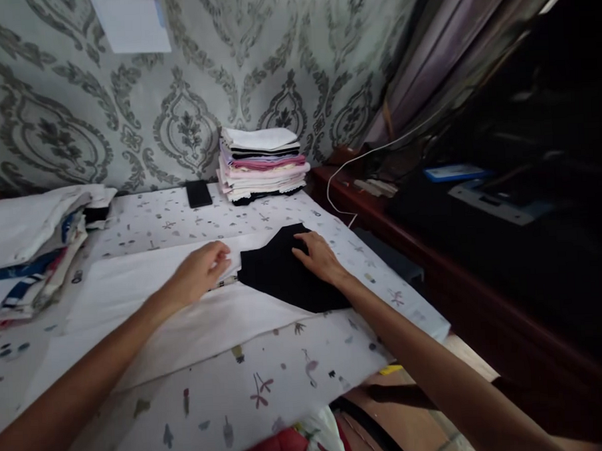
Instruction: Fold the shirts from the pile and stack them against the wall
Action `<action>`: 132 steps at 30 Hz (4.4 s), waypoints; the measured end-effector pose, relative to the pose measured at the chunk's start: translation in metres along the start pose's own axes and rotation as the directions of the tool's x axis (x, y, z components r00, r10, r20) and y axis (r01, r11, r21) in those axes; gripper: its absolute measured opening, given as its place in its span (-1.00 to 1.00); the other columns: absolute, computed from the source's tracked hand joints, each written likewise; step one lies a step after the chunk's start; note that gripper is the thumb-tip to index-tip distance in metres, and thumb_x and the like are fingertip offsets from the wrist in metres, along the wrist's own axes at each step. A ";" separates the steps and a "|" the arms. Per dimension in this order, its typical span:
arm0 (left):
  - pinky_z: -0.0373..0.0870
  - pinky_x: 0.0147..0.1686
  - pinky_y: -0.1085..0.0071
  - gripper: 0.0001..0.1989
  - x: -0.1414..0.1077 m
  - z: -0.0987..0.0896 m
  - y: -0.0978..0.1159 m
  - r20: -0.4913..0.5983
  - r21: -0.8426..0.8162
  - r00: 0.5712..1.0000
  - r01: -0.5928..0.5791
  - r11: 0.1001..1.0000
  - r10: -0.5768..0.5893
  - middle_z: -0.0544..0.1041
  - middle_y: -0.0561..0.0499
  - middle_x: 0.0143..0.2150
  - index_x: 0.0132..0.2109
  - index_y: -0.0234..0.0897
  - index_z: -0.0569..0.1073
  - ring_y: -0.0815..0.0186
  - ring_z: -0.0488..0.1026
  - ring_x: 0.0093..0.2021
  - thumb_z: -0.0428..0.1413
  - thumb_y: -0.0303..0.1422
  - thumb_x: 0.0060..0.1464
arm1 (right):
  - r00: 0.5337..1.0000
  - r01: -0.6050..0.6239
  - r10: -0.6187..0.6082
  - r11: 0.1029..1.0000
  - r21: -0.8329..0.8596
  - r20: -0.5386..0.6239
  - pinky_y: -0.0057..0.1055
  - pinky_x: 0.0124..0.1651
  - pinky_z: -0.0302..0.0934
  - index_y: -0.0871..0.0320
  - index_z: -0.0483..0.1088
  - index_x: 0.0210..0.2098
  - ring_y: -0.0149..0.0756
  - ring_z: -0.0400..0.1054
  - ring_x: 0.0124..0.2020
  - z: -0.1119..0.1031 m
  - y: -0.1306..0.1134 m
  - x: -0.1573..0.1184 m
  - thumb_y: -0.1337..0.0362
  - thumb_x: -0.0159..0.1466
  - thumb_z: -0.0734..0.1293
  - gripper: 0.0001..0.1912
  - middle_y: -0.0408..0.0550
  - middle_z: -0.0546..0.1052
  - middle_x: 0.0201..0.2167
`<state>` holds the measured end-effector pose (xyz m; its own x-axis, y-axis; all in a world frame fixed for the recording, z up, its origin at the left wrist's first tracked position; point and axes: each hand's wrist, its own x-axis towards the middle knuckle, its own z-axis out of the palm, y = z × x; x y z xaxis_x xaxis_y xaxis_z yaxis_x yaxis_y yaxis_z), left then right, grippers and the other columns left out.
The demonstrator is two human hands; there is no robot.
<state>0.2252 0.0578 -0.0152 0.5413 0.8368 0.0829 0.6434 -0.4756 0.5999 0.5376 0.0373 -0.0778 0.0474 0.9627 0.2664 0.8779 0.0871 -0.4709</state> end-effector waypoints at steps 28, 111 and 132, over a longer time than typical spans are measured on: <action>-0.06 0.38 0.01 -0.42 0.034 0.071 0.017 0.092 0.314 0.965 -0.261 0.913 0.244 0.12 -0.20 0.46 0.41 -0.23 0.09 0.09 0.00 0.46 -0.21 -0.06 0.37 | 0.989 -0.135 0.137 0.990 0.040 -0.051 -0.30 -0.16 0.26 0.12 0.37 0.01 -0.28 0.39 -0.32 -0.051 -0.008 -0.045 0.25 0.34 0.22 -0.73 -0.03 0.52 -0.20; 0.00 0.34 -0.02 -0.55 0.020 0.069 0.036 0.048 0.041 0.966 -0.256 0.966 0.254 0.29 -0.24 0.35 0.26 -0.25 0.31 0.00 0.21 0.36 -0.01 -0.28 0.28 | 0.765 -0.640 0.376 0.534 0.552 0.523 -0.19 -0.29 0.46 0.07 0.53 -0.23 -0.08 0.54 -0.37 -0.058 -0.031 0.004 0.29 0.07 0.46 -0.77 0.00 0.62 -0.45; 0.54 -0.37 0.22 -0.37 -0.025 0.010 -0.010 0.376 -0.926 0.879 0.370 -0.078 -0.293 0.51 -0.06 -0.29 -0.04 -0.29 0.37 0.23 0.52 -0.39 -0.07 0.22 0.17 | 0.718 -0.618 -0.076 0.387 0.684 0.692 -0.37 -0.32 0.46 0.16 0.40 -0.12 -0.24 0.53 -0.28 0.017 -0.183 0.001 0.52 0.00 0.31 -0.57 -0.01 0.61 -0.21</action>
<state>0.2106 0.0392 -0.0308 0.4909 0.7727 -0.4023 -0.3514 0.5982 0.7202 0.3689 0.0266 -0.0053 -0.3625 0.8618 -0.3547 -0.0154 -0.3861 -0.9223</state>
